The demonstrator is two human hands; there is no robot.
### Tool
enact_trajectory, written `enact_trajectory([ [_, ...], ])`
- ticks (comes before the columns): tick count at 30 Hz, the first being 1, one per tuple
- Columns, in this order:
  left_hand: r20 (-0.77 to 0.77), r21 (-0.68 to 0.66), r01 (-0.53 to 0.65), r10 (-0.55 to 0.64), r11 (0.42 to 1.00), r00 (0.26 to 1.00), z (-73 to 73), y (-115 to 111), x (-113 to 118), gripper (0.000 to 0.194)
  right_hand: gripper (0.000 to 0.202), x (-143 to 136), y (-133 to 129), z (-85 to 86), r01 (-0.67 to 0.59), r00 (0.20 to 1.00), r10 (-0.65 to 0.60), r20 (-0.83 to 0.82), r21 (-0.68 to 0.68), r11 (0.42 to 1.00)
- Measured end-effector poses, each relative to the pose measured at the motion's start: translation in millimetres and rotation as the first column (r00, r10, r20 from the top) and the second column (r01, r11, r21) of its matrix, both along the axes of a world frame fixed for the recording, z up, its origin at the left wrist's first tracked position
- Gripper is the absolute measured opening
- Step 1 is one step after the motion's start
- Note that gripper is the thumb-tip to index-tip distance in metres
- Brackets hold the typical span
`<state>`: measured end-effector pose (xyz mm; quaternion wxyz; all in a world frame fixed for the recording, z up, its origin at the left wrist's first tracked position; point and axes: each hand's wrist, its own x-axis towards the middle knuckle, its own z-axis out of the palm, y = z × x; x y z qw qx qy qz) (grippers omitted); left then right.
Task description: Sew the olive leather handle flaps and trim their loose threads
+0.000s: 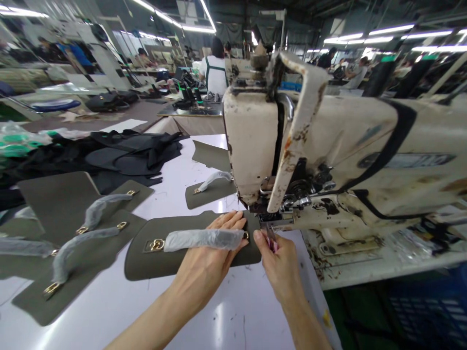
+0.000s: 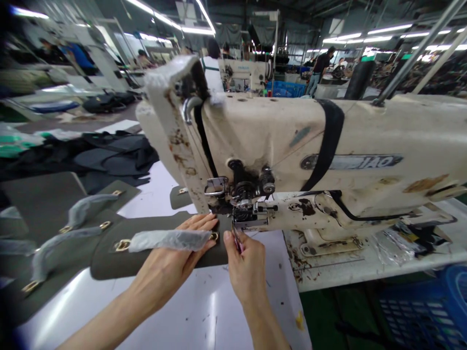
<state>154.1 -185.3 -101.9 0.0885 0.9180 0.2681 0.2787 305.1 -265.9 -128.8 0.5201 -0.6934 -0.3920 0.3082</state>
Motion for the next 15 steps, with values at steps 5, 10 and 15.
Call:
enact_trajectory([
  [5, 0.037, -0.093, -0.001, 0.004, 0.996, 0.999, -0.3, -2, 4, 0.038, 0.046, 1, -2, 7.0, -0.029, 0.991, 0.026, 0.130, 0.019, 0.999],
  [10, 0.056, -0.183, -0.013, 0.024, 0.983, 0.998, -3.3, -5, 8, 0.038, 0.047, 6, -1, -2.9, -0.040, 0.997, 0.038, 0.071, 0.030, 0.999],
  [15, 0.065, -0.227, -0.033, 0.049, 0.973, 0.997, -5.2, -7, 9, 0.039, 0.047, 6, 4, -17.3, 0.035, 0.995, -0.030, -0.094, 0.044, 0.998],
])
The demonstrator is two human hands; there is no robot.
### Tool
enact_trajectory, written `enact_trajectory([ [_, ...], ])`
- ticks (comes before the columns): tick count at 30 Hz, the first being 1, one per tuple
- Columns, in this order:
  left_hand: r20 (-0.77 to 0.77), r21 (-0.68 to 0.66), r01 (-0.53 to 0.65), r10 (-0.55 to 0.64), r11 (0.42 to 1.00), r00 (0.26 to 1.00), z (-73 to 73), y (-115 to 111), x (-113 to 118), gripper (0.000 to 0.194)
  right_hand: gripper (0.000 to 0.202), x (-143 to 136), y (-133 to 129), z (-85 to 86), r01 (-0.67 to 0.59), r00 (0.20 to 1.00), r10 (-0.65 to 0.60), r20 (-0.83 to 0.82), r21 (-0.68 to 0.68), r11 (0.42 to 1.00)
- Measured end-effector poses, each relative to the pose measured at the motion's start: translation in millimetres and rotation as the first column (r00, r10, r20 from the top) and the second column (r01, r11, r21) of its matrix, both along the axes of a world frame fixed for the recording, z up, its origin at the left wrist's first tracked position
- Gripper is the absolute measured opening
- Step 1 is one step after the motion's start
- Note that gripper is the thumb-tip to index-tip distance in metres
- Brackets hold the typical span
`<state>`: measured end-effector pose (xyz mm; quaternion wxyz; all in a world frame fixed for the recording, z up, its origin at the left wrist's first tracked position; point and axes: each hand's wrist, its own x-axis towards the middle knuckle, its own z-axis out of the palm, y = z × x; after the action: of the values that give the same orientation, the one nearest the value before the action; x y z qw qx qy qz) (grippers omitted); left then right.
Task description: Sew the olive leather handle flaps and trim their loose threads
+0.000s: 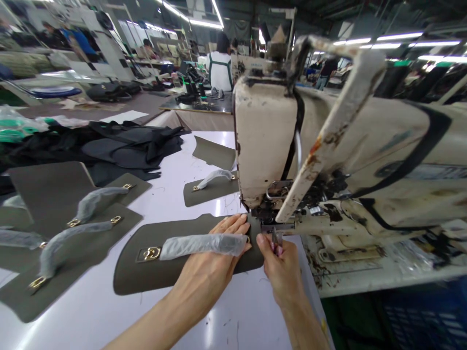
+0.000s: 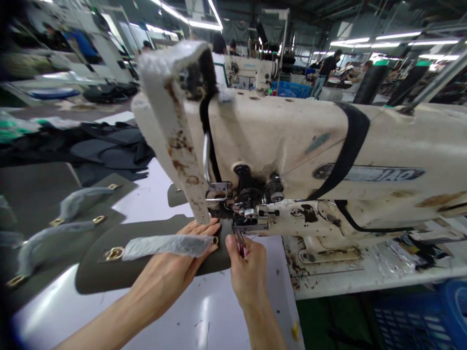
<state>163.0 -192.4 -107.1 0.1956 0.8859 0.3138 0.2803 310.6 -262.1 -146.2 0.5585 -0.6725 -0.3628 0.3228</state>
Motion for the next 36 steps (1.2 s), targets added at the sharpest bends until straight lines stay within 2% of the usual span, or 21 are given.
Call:
enact_trajectory([
  [8, 0.109, -0.196, -0.064, 0.087, 0.979, 0.990, 9.3, 6, 9, 0.035, 0.042, 1, 13, 3.9, 0.045, 0.999, -0.045, -0.029, -0.014, 0.999],
  [15, 0.009, -0.058, -0.041, 0.041, 0.997, 0.999, 8.2, 17, 7, 0.031, 0.038, 2, 20, 6.4, 0.039, 0.996, -0.035, -0.078, 0.049, 0.998],
  [20, -0.045, -0.012, -0.017, 0.016, 1.000, 0.999, 12.7, 27, 9, 0.023, 0.043, 3, 19, 8.7, 0.002, 0.997, -0.001, -0.081, 0.015, 1.000],
  [23, -0.034, -0.076, -0.026, 0.023, 0.997, 0.999, 16.3, 31, 10, 0.014, 0.047, 6, 12, 8.4, -0.054, 0.994, 0.052, -0.091, -0.015, 0.998],
  [25, 0.050, -0.159, -0.054, 0.062, 0.986, 0.997, 18.0, 34, 11, 0.010, 0.048, 5, 6, 5.8, -0.082, 0.992, 0.079, -0.097, -0.026, 0.996],
  [28, 0.273, -0.322, -0.084, 0.178, 0.943, 0.946, 18.6, 39, 13, 0.023, 0.047, 1, -4, 0.5, -0.098, 0.991, 0.097, -0.095, -0.007, 0.995],
  [30, 0.338, -0.407, -0.091, 0.242, 0.909, 0.909, 17.3, 41, 15, 0.032, 0.044, -2, -8, -1.1, -0.094, 0.992, 0.094, -0.085, 0.014, 0.996],
  [32, 0.301, -0.421, -0.102, 0.245, 0.901, 0.922, 15.3, 43, 16, 0.033, 0.042, -5, -10, -0.7, -0.096, 0.992, 0.096, -0.076, 0.015, 0.995],
  [36, 0.209, -0.328, -0.114, 0.189, 0.938, 0.959, 14.5, 44, 18, 0.029, 0.045, -9, -8, -1.3, -0.098, 0.987, 0.098, -0.125, 0.006, 0.995],
])
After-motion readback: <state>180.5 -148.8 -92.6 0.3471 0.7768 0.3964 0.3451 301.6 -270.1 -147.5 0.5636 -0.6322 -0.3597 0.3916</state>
